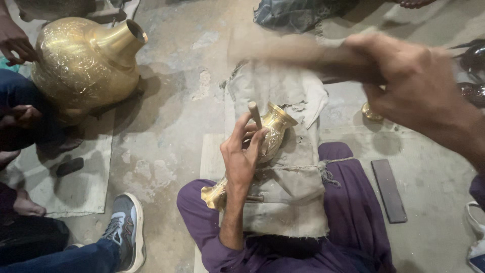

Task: The person sits cross-legged on the floor holding a small punch against a brass vase resting on a cloth pad, striking the punch with a wooden mallet to chase engraved patterns into the metal. They reposition the punch around the vase surface and at the end set the finished vase upright on the pad.

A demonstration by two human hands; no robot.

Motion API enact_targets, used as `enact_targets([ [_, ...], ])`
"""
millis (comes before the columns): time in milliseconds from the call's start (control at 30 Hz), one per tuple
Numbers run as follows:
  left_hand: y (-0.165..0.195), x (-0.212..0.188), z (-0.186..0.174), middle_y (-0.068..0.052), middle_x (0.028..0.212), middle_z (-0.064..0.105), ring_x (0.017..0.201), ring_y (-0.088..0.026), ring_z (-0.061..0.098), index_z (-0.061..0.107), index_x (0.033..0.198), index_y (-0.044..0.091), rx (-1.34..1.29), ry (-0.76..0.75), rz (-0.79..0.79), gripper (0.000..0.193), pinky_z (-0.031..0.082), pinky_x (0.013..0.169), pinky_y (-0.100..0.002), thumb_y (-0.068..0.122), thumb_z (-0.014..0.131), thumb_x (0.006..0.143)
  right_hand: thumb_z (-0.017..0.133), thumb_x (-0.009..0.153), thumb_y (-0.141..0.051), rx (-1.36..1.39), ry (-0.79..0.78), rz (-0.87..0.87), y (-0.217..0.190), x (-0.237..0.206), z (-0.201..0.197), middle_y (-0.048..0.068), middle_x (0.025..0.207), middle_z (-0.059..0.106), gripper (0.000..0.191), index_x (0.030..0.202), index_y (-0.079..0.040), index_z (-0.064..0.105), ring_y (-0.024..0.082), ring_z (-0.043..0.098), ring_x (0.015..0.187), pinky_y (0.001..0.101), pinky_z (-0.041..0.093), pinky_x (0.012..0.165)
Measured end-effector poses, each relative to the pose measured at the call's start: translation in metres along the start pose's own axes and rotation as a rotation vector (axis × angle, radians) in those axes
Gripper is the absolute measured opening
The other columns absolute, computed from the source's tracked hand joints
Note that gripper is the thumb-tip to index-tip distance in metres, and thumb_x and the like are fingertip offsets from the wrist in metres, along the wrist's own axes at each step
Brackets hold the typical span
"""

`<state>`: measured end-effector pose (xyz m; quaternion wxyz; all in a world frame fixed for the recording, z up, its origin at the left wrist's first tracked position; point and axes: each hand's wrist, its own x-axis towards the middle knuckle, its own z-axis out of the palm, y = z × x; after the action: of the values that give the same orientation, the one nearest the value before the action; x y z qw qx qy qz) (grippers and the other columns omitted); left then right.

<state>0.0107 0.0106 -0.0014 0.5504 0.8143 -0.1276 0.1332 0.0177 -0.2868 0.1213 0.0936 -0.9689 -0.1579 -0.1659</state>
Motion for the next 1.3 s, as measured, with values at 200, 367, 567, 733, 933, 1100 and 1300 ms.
enact_targets([
  [200,0.003,0.002,0.001,-0.014,0.102,0.079,0.094,-0.022,0.080,0.059,0.138,0.013,-0.014,-0.034,-0.061,0.047,0.067,0.071,-0.035,0.015,0.076,0.094,0.073,0.090,-0.019,-0.342,-0.048,-0.066,0.001,-0.004,0.007,0.001,0.091,0.075,0.047,0.136,-0.027,0.066,0.016,0.069,0.068,0.0315,0.056,0.058],
  [367,0.000,0.001,0.000,-0.013,0.103,0.079,0.096,-0.022,0.081,0.057,0.141,0.012,-0.002,-0.034,0.009,0.047,0.067,0.076,-0.036,0.010,0.069,0.096,0.067,0.075,-0.009,0.108,-0.037,-0.109,0.002,-0.008,0.008,0.003,0.100,0.070,0.066,0.139,-0.020,0.057,0.015,0.067,0.081,0.0307,0.055,0.066],
  [567,-0.002,0.002,0.003,-0.014,0.102,0.078,0.092,-0.023,0.080,0.058,0.139,0.011,0.024,-0.010,-0.027,0.049,0.067,0.067,-0.035,0.012,0.074,0.094,0.077,0.081,-0.021,-0.265,-0.018,-0.043,0.003,-0.007,0.006,0.004,0.090,0.073,0.058,0.138,-0.019,0.063,0.019,0.068,0.070,0.0354,0.057,0.064],
  [733,-0.001,0.001,0.003,-0.016,0.103,0.078,0.094,-0.024,0.080,0.058,0.139,0.010,0.035,-0.003,-0.022,0.049,0.067,0.068,-0.035,0.014,0.075,0.093,0.068,0.071,-0.001,-0.127,-0.148,-0.027,0.004,-0.004,0.001,0.002,0.099,0.076,0.069,0.136,-0.026,0.067,0.020,0.071,0.070,0.0350,0.056,0.049],
  [933,-0.001,0.001,0.001,-0.016,0.105,0.078,0.095,-0.024,0.080,0.059,0.138,0.010,0.009,-0.025,-0.013,0.046,0.067,0.071,-0.036,0.016,0.075,0.095,0.068,0.088,-0.009,0.208,-0.039,0.119,0.000,-0.003,0.008,0.009,0.091,0.069,0.058,0.145,-0.013,0.057,0.020,0.067,0.067,0.0336,0.056,0.058],
  [1100,-0.003,0.004,0.001,-0.015,0.103,0.078,0.093,-0.023,0.080,0.059,0.137,0.010,0.021,-0.052,-0.041,0.047,0.068,0.071,-0.035,0.015,0.075,0.094,0.076,0.083,-0.013,-0.268,0.006,-0.071,0.005,-0.010,0.013,0.003,0.093,0.077,0.048,0.129,-0.021,0.070,0.017,0.069,0.068,0.0317,0.055,0.058],
  [1300,-0.006,0.003,0.001,-0.014,0.105,0.079,0.095,-0.023,0.081,0.058,0.142,0.010,0.042,-0.051,0.061,0.048,0.067,0.075,-0.035,0.011,0.070,0.095,0.078,0.075,-0.019,-0.207,-0.093,-0.040,0.008,-0.015,0.012,0.004,0.096,0.076,0.064,0.137,-0.022,0.065,0.017,0.072,0.076,0.0329,0.058,0.065],
])
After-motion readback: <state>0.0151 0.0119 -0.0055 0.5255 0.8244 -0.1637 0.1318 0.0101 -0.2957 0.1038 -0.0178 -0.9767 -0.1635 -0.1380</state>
